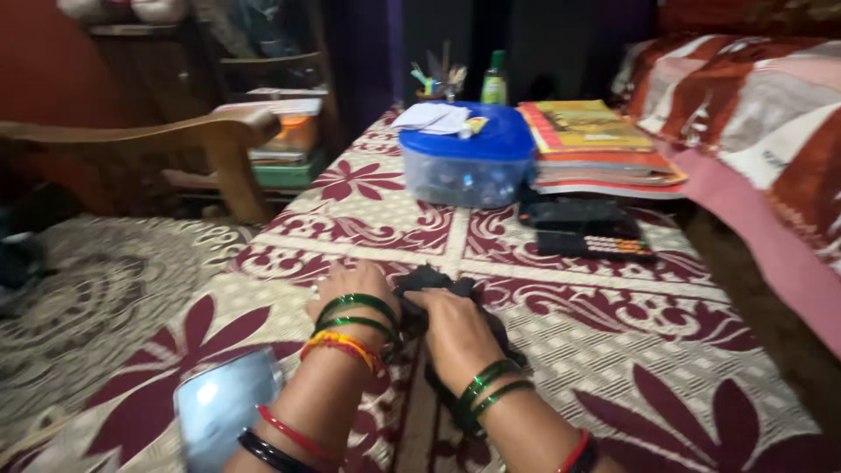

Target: The person wipes a table, a chair, and a bed using a dark cloth. The person moves a plastic container and a remote control to access the table surface, then wipes the chair armrest and backrest, and finally wipes the bedsheet.

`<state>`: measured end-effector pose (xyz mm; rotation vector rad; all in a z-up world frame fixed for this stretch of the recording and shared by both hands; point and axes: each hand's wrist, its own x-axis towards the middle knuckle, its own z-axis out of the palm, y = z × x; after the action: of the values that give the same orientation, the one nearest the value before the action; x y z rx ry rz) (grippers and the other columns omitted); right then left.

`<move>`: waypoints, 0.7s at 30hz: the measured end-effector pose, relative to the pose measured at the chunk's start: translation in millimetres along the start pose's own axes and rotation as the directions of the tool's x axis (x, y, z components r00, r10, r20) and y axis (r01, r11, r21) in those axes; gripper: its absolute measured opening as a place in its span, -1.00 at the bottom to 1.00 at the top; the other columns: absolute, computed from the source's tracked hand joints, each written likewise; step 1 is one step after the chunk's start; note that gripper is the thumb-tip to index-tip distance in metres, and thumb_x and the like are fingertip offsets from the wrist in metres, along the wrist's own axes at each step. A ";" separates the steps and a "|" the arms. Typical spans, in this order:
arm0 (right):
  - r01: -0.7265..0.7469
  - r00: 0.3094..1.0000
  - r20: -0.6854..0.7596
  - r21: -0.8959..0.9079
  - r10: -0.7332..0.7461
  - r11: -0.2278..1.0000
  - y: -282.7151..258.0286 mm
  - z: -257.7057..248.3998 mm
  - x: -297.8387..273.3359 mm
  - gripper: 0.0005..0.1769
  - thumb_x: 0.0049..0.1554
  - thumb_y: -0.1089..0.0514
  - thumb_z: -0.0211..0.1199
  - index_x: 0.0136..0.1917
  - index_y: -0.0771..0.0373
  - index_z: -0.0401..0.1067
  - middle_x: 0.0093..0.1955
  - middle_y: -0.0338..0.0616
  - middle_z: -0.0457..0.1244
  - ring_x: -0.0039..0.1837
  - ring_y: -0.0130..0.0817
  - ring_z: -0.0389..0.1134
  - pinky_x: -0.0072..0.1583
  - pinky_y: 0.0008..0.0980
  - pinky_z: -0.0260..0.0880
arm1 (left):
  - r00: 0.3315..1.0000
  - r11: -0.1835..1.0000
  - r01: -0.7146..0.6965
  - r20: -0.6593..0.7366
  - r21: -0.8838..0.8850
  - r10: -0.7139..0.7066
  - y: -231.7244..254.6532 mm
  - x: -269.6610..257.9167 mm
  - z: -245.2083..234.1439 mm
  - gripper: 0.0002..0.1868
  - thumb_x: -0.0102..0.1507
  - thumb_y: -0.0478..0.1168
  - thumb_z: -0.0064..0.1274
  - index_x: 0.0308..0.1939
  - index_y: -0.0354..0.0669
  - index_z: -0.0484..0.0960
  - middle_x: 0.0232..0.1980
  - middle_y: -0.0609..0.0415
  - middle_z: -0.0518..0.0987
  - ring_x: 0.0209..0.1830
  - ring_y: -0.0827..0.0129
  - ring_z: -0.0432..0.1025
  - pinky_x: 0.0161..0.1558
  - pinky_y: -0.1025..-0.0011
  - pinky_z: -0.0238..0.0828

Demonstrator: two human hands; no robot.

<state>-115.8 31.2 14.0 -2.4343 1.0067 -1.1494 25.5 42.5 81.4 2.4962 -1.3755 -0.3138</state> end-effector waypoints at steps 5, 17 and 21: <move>-0.101 0.971 0.205 -0.113 0.122 0.988 -76.3 10.8 17.4 -0.59 -0.11 0.43 0.22 0.02 0.23 0.61 -0.05 0.20 0.39 0.08 0.13 0.42 0.16 -0.03 0.41 | 0.960 0.915 0.228 0.078 0.333 -0.268 -48.8 -37.4 -49.0 -0.36 0.19 -0.02 0.27 0.35 0.11 0.47 0.48 -0.04 0.29 0.49 -0.09 0.18 0.13 -0.48 0.24; -0.155 0.818 0.496 -0.296 0.290 0.943 -161.1 36.7 16.7 -0.77 0.07 0.20 0.32 -0.08 0.43 0.55 -0.02 0.38 0.35 0.13 0.19 0.43 0.17 -0.03 0.48 | 0.891 0.914 0.381 0.210 0.138 -0.402 -116.4 -96.7 -61.1 0.15 0.05 0.35 0.30 0.56 0.30 -0.02 0.52 -0.29 0.12 0.54 -0.21 0.08 0.32 -0.28 0.19; -0.158 0.867 0.437 -0.210 0.238 0.965 -151.8 36.3 15.4 -0.74 0.02 0.27 0.31 0.00 0.38 0.56 0.02 0.33 0.35 0.15 0.18 0.40 0.18 -0.02 0.45 | 0.922 0.935 0.352 0.154 0.054 -0.356 -114.3 -96.3 -56.2 0.32 0.00 0.49 0.26 0.64 0.35 -0.20 0.54 -0.41 0.03 0.56 -0.26 0.04 0.38 -0.24 0.15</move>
<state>-9.1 128.6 75.0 -2.4776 1.1928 -0.3966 83.0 190.1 100.9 2.7882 -0.9736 -0.5878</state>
